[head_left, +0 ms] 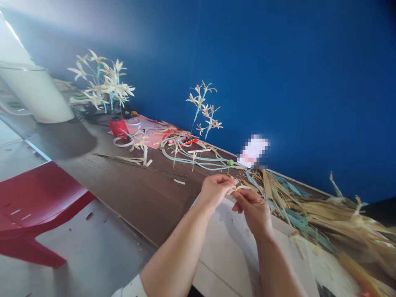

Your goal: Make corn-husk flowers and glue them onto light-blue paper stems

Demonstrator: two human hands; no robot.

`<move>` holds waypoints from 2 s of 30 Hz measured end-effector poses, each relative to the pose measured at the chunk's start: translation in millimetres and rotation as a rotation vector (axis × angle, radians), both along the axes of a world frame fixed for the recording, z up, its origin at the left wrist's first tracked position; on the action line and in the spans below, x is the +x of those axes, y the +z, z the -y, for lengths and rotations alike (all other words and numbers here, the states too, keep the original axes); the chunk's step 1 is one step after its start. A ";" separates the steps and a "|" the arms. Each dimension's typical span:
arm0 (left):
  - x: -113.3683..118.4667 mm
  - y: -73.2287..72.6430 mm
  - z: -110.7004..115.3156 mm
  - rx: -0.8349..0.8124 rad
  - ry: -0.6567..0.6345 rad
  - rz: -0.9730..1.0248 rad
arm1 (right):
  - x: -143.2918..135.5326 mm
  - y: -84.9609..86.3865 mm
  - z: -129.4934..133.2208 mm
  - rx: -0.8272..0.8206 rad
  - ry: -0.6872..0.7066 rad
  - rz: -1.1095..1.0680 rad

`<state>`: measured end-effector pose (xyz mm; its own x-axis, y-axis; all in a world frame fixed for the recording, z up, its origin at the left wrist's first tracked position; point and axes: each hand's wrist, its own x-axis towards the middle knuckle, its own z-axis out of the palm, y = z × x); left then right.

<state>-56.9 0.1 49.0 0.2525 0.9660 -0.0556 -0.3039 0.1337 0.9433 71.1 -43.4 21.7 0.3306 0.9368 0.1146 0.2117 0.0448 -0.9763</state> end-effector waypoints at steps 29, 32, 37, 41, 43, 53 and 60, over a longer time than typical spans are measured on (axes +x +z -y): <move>2.9 5.8 7.9 0.095 -0.070 -0.066 | 4.2 0.7 -2.2 0.222 -0.247 -0.046; 3.2 4.2 7.2 0.109 -0.067 -0.080 | 4.0 3.5 -1.7 0.180 -0.252 -0.021; 4.0 -0.7 5.6 0.142 -0.078 -0.103 | 5.9 0.9 -1.9 0.200 -0.263 -0.011; 4.4 -2.2 5.9 0.172 -0.080 -0.133 | 7.5 -0.4 -2.1 0.297 -0.288 0.038; 4.5 -1.9 6.5 0.173 -0.084 -0.127 | 7.6 0.9 -1.8 0.361 -0.292 0.068; 3.4 6.7 12.5 0.154 -0.103 -0.059 | 7.8 4.2 0.5 0.427 -0.251 0.012; 2.3 8.6 14.1 0.150 -0.105 -0.018 | 9.0 3.1 0.1 0.444 -0.249 0.006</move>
